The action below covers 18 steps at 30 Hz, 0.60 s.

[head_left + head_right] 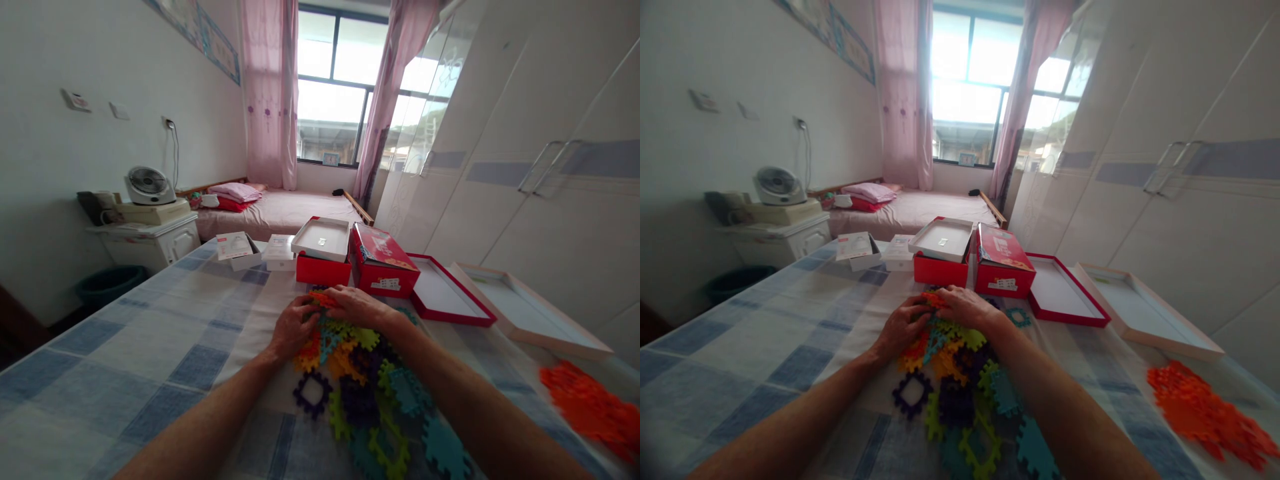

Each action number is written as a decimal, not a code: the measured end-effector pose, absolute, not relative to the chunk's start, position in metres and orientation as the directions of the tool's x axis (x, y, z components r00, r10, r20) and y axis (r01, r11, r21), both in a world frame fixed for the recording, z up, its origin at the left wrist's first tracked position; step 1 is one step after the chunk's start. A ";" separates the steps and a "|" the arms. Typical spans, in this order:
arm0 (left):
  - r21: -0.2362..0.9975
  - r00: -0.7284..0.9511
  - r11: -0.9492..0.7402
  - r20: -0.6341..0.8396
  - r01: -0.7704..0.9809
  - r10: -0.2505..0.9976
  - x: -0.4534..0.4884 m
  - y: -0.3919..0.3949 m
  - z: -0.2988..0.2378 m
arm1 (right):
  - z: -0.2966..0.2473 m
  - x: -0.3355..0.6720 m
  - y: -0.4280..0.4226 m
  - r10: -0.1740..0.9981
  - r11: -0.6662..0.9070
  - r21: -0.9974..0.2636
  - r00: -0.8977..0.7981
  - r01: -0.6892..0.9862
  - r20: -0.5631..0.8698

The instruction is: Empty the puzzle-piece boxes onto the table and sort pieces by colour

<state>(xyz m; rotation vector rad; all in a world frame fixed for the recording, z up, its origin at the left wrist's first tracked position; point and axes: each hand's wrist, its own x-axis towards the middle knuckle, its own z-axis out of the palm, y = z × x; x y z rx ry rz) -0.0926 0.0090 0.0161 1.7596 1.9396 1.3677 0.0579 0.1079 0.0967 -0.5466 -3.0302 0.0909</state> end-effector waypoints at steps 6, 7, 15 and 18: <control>0.694 -0.261 -0.120 0.418 0.710 0.870 -0.092 0.008 0.016 | 0.088 0.056 0.111 0.442 0.896 0.002 -0.890 0.444 0.110; 0.690 -0.258 -0.121 0.420 0.714 0.870 -0.092 0.008 0.016 | 0.086 0.054 0.109 0.451 0.890 0.013 -0.884 0.456 0.123; 0.667 -0.257 -0.093 0.407 0.739 0.876 -0.093 0.008 0.017 | 0.104 0.081 0.106 0.548 0.826 -0.159 -0.703 0.541 0.453; 0.672 -0.231 -0.114 0.401 0.732 0.886 -0.095 0.008 0.015 | 0.110 0.133 0.105 0.593 0.787 -0.218 -0.609 0.577 0.528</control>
